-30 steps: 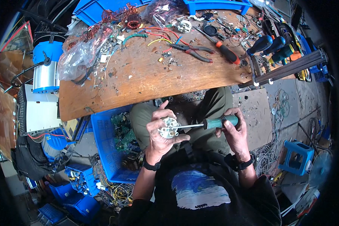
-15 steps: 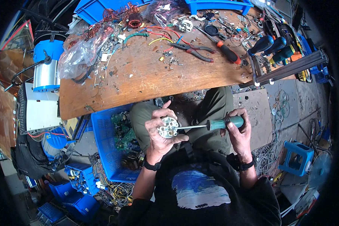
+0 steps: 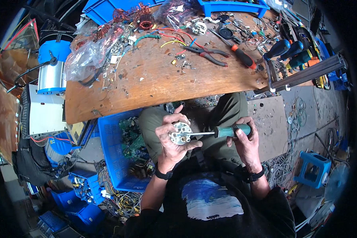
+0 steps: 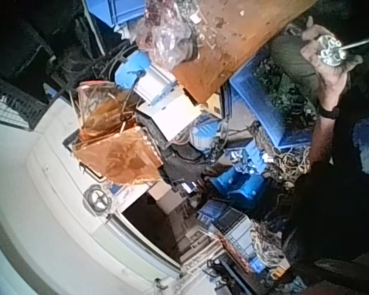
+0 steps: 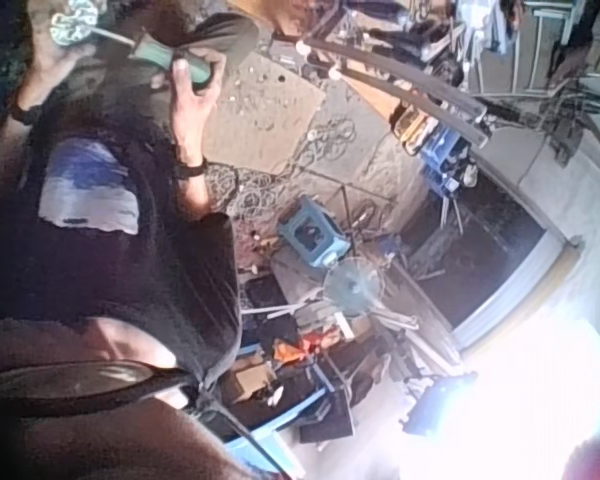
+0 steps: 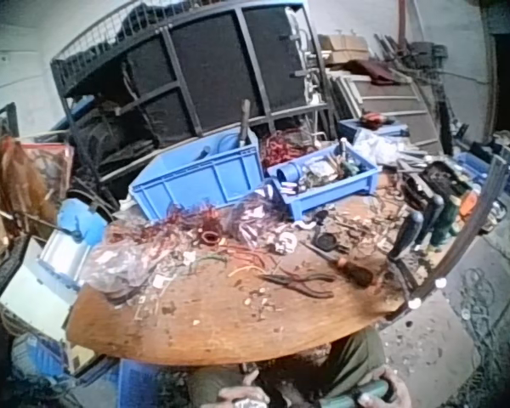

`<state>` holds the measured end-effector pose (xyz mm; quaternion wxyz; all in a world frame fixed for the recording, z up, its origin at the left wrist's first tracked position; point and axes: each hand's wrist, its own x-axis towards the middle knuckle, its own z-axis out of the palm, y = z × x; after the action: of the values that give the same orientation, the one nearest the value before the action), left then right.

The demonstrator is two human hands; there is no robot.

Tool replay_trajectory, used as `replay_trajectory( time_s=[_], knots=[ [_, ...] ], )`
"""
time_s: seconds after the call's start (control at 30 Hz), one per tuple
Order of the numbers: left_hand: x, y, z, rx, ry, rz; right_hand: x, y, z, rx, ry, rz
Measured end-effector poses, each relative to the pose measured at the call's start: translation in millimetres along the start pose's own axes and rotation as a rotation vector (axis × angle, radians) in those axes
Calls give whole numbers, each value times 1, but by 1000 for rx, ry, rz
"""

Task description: The person sits on the floor in a cluttered workshop and uses a screwdriver to disassemble a white plastic electrical component. They carefully remove screws and separate the casing to access the internal parts.

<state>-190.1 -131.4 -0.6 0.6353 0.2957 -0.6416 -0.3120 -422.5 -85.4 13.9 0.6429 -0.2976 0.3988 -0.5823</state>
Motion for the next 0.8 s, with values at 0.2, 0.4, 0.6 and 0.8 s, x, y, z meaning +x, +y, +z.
replay_trajectory(
  time_s=[0.2, 0.4, 0.6, 0.8],
  knots=[
    [0, 0, 2, -10, 21, 8, 0, -1, 0, 28, 8, 35],
    [2, 0, 2, 14, 12, 9, 1, -1, -1, 28, 6, 39],
    [1, 0, 1, 42, 11, -4, 3, -2, 1, 14, 4, 30],
    [2, -1, 0, 52, 8, -15, 2, -4, -2, -49, -17, 145]
  ],
)
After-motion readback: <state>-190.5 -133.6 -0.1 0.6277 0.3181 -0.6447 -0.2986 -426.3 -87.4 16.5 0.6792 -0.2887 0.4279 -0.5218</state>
